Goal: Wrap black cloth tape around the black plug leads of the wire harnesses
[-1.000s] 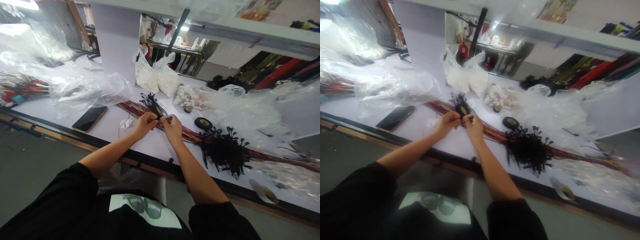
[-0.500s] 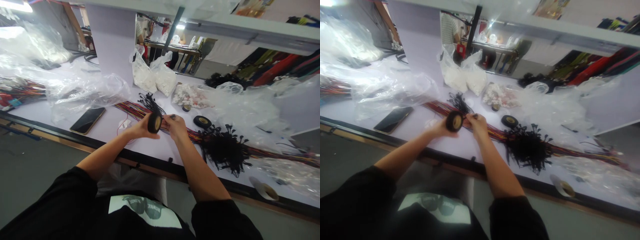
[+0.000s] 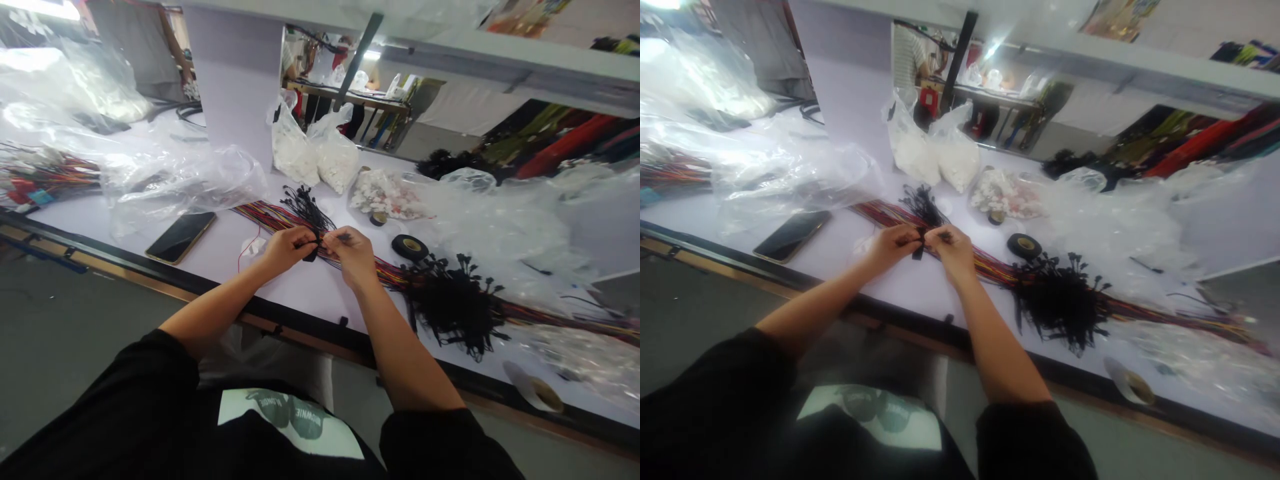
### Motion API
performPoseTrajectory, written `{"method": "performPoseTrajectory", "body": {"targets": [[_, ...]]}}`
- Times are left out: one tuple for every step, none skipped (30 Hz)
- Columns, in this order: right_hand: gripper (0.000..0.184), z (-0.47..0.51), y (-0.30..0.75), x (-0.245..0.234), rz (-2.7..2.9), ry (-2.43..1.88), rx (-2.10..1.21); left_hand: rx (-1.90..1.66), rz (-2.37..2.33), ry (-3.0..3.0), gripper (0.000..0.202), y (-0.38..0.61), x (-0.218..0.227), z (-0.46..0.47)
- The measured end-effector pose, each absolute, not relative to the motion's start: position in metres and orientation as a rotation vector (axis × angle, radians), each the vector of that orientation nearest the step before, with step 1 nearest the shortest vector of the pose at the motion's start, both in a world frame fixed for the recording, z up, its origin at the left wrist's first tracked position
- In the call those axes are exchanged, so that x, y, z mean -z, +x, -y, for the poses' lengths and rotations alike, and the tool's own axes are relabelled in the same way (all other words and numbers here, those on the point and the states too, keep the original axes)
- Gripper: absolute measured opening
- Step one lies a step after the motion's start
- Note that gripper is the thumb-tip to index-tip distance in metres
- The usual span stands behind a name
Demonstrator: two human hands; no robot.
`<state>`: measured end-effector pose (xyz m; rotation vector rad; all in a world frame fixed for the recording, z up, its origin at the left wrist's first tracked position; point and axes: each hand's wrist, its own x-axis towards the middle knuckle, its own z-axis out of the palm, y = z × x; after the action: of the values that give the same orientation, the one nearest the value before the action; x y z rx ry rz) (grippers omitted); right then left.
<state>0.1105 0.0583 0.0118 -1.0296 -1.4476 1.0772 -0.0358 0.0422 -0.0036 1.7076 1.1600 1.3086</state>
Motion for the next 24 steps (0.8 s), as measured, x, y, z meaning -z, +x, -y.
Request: {"method": "performPoseTrajectory", "body": {"targets": [[0.016,-0.057,0.109,-0.012,1.426,-1.024,-1.172,-1.325,-1.196,1.729,0.005,-0.036,0.002,-0.041],[0.019,-0.057,0.107,-0.011,1.425,-1.028,-1.245,-1.333,-1.223,1.746,0.006,-0.036,0.002,-0.04],[0.021,-0.056,0.106,-0.011,1.443,-1.038,-1.281,-1.337,-1.241,1.759,0.007,-0.036,0.002,-0.039],[0.022,-0.056,0.106,-0.01,1.473,-1.053,-1.274,-1.342,-1.249,1.77,0.007,-0.035,0.003,-0.039],[0.022,-0.055,0.106,-0.009,1.508,-1.07,-1.228,-1.353,-1.246,1.777,0.007,-0.034,0.005,-0.04],[0.022,-0.056,0.106,-0.008,1.541,-1.089,-1.155,-1.371,-1.232,1.773,0.006,-0.033,0.007,-0.04],[0.021,-0.056,0.107,-0.007,1.567,-1.105,-1.069,-1.39,-1.201,1.748,0.004,-0.031,0.009,-0.041],[0.021,-0.057,0.108,-0.006,1.585,-1.123,-0.981,-1.409,-1.155,1.694,0.001,-0.028,0.012,-0.043],[0.02,-0.058,0.11,-0.005,1.598,-1.144,-0.903,-1.43,-1.098,1.608,0.005,-0.026,0.014,-0.044],[0.019,-0.059,0.111,-0.005,1.604,-1.162,-0.836,-1.454,-1.041,1.496,0.013,-0.024,0.015,-0.046],[0.018,-0.061,0.112,-0.004,1.605,-1.172,-0.775,-1.483,-0.997,1.368,0.022,-0.023,0.016,-0.047],[0.017,-0.061,0.113,-0.004,1.606,-1.17,-0.717,-1.511,-0.966,1.239,0.031,-0.022,0.016,-0.048],[0.017,-0.062,0.113,-0.004,1.618,-1.153,-0.66,-1.522,-0.945,1.127,0.037,-0.021,0.015,-0.049],[0.016,-0.062,0.114,-0.004,1.639,-1.121,-0.605,-1.498,-0.922,1.046,0.041,-0.022,0.014,-0.049],[0.017,-0.062,0.114,-0.005,1.672,-1.082,-0.557,-1.433,-0.891,0.995,0.043,-0.024,0.012,-0.049],[0.017,-0.062,0.114,-0.005,1.709,-1.044,-0.523,-1.338,-0.847,0.964,0.043,-0.027,0.009,-0.049],[0.017,-0.061,0.113,-0.006,1.745,-1.014,-0.504,-1.229,-0.793,0.947,0.044,-0.029,0.007,-0.048],[0.017,-0.06,0.113,-0.007,1.772,-0.993,-0.501,-1.125,-0.736,0.935,0.045,-0.032,0.005,-0.047],[0.017,-0.058,0.112,-0.007,1.784,-0.982,-0.512,-1.045,-0.688,0.924,0.046,-0.035,0.003,-0.046],[0.017,-0.057,0.111,-0.007,1.781,-0.979,-0.537,-0.997,-0.655,0.914,0.048,-0.037,0.002,-0.045],[0.018,-0.057,0.11,-0.007,1.76,-0.98,-0.583,-0.978,-0.634,0.904,0.048,-0.039,0.001,-0.045],[0.018,-0.056,0.11,-0.007,1.718,-0.985,-0.659,-0.979,-0.622,0.897,0.048,-0.039,0.001,-0.045],[0.019,-0.056,0.109,-0.007,1.653,-0.994,-0.762,-0.995,-0.618,0.889,0.047,-0.039,0.001,-0.045],[0.021,-0.057,0.108,-0.007,1.565,-1.007,-0.88,-1.019,-0.623,0.885,0.046,-0.039,0.002,-0.044]]}}
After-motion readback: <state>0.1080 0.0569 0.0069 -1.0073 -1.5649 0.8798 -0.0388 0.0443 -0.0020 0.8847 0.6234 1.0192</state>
